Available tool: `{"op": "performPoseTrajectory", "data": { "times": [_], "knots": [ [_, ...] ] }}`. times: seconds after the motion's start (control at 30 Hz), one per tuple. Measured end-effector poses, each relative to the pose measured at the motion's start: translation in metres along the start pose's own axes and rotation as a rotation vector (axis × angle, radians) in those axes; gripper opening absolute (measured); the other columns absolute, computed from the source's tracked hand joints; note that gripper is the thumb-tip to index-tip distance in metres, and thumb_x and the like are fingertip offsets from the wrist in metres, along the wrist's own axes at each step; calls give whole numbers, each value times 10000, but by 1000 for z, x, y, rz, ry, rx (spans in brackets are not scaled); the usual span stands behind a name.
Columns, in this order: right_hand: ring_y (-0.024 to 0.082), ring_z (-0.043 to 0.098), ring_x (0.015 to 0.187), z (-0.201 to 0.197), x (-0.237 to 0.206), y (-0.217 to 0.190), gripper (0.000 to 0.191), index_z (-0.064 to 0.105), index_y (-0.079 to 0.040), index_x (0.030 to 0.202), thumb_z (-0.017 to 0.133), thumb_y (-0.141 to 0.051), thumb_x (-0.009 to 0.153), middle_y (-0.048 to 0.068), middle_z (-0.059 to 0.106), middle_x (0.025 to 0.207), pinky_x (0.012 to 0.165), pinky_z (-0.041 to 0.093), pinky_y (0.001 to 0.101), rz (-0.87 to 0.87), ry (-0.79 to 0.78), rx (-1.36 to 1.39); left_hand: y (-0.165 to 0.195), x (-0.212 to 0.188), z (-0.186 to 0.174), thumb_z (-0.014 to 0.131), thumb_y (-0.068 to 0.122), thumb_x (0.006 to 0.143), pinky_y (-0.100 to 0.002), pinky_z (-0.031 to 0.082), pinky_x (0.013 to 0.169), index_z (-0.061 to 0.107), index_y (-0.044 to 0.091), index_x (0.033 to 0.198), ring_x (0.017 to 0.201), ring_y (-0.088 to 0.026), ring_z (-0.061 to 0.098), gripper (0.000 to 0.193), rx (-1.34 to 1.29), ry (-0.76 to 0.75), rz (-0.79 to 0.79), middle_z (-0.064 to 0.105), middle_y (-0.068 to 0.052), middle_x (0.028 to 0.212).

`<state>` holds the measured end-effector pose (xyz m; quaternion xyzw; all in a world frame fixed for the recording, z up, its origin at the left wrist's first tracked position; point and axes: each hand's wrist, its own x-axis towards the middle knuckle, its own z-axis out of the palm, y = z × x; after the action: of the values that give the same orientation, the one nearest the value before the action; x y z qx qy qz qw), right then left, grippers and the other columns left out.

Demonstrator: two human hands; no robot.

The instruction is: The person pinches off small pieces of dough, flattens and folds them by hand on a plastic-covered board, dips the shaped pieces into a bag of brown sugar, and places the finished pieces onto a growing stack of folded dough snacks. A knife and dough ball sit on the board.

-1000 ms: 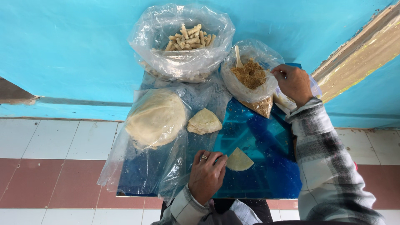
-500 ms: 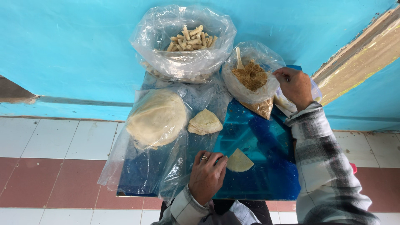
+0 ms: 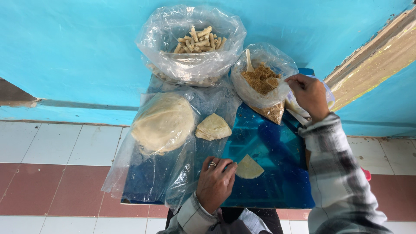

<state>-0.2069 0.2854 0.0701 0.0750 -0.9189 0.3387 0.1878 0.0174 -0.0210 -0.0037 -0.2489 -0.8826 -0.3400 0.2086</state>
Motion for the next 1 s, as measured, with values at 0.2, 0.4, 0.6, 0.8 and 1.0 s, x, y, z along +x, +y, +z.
{"op": "performPoseTrajectory", "data": {
  "times": [0.2,0.4,0.6,0.8,1.0],
  "knots": [
    [66,595,670,-14,-99,-39,156,759,-48,1075,649,-113,985,37,727,800,577,476,256,-168,-224,171,3,4,-6,730,112,921,-491,448,993,728,73,1089,969,-284,658,172,-57,13,-53,691,-58,1073],
    [170,642,614,4,-187,-75,131,774,-89,990,713,-142,887,56,708,812,556,513,321,-132,-306,61,20,14,-3,833,235,792,-638,279,1076,639,90,1280,1152,-314,587,545,25,-75,-115,618,-98,1230],
    [251,609,742,12,-212,-89,151,776,-119,1008,704,-118,875,52,633,781,638,503,391,-258,-147,-107,18,25,8,877,254,737,-696,192,1111,583,106,1349,1252,-325,531,694,76,-145,-155,563,-106,1330],
    [240,609,736,15,-217,-90,162,778,-134,1013,705,-106,870,44,629,779,629,502,386,-264,-119,-94,11,19,15,863,250,776,-704,185,1121,593,110,1358,1250,-315,539,656,81,-145,-138,566,-96,1335],
    [243,615,707,16,-219,-88,165,769,-118,1029,710,-111,876,54,626,769,604,502,388,-218,-121,-62,6,14,19,848,274,796,-714,171,1125,613,120,1342,1243,-297,555,614,65,-153,-128,574,-77,1335]
  ]
}}
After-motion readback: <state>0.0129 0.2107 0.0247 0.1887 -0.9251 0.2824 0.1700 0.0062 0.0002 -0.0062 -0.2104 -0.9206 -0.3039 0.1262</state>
